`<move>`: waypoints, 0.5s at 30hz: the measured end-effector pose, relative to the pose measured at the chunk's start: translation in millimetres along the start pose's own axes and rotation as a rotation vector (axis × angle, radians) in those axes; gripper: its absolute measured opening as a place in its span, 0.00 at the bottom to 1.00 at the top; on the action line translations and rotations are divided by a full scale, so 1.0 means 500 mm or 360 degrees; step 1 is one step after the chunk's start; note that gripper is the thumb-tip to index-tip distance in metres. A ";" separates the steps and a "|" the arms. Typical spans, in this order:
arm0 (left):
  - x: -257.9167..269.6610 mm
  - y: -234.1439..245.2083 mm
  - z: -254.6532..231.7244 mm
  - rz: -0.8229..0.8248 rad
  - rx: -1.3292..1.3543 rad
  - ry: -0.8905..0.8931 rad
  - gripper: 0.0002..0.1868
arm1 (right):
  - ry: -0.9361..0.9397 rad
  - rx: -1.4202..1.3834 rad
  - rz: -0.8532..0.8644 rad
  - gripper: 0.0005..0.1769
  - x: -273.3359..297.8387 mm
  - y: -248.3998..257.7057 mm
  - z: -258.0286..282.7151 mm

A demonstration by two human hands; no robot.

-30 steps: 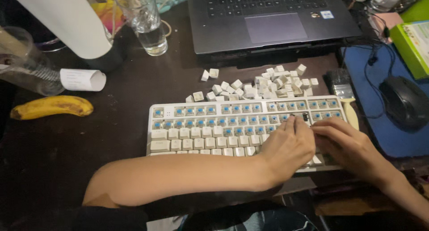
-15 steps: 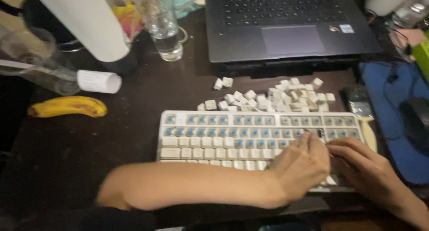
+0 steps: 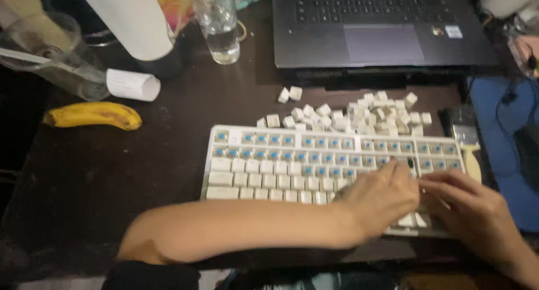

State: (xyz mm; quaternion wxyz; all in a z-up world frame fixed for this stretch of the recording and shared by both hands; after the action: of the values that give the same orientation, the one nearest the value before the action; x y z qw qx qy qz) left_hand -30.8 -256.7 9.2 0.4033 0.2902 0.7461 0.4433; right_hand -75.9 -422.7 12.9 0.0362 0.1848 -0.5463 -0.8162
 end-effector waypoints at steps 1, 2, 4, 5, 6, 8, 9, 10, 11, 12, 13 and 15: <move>-0.001 0.003 0.004 0.0072 0.0003 -0.0024 0.06 | -0.0007 -0.0012 0.0001 0.17 0.002 0.002 0.001; 0.008 0.020 0.007 -0.0047 0.0187 -0.0051 0.12 | -0.0026 -0.0080 0.0009 0.17 0.003 0.002 0.001; 0.037 0.061 0.030 -0.0305 0.0557 -0.0129 0.25 | -0.0071 -0.0185 0.0001 0.18 0.001 0.008 -0.007; 0.050 0.053 0.067 0.0052 0.1234 0.0475 0.28 | -0.0004 -0.0203 -0.0012 0.18 0.000 0.008 -0.004; 0.082 0.040 0.093 0.0450 0.1878 0.1092 0.32 | 0.0062 -0.0220 -0.0025 0.19 -0.003 0.008 -0.001; 0.095 0.140 0.100 -0.0386 0.0280 0.0035 0.28 | 0.0125 -0.0191 -0.0003 0.20 -0.005 0.013 0.011; 0.114 0.158 0.117 -0.0323 0.0324 0.0110 0.28 | 0.0129 -0.0145 0.0019 0.22 -0.010 0.012 0.018; 0.133 0.174 0.133 -0.0258 0.0367 0.0184 0.27 | 0.0132 -0.0099 0.0041 0.23 -0.014 0.010 0.026; 0.148 0.186 0.140 -0.0225 0.0376 0.0216 0.27 | 0.0092 -0.0136 0.0065 0.23 -0.017 0.010 0.031; 0.163 0.194 0.145 -0.0192 0.0386 0.0248 0.26 | 0.0051 -0.0173 0.0088 0.24 -0.020 0.008 0.038; 0.174 0.200 0.150 -0.0164 0.0388 0.0279 0.26 | 0.0016 -0.0209 0.0107 0.24 -0.026 0.006 0.043; 0.194 0.206 0.155 -0.0134 0.0383 0.0285 0.24 | 0.0140 -0.0131 0.0159 0.23 -0.043 -0.002 0.061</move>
State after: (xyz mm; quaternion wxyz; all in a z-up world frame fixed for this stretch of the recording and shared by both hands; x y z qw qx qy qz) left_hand -5.7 -101.9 46.2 0.3157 0.2642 0.8383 0.3575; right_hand -66.0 -389.8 27.9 0.1084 0.1912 -0.5186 -0.8263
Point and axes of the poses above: each hand's wrist, its own x-axis away from the middle knuckle, its own y-axis out of the back of the hand, z = x × y, the point moved 4 cm from there along -x, towards the middle knuckle, and after that the axes turned 5 degrees about y, right-handed, at the moved point
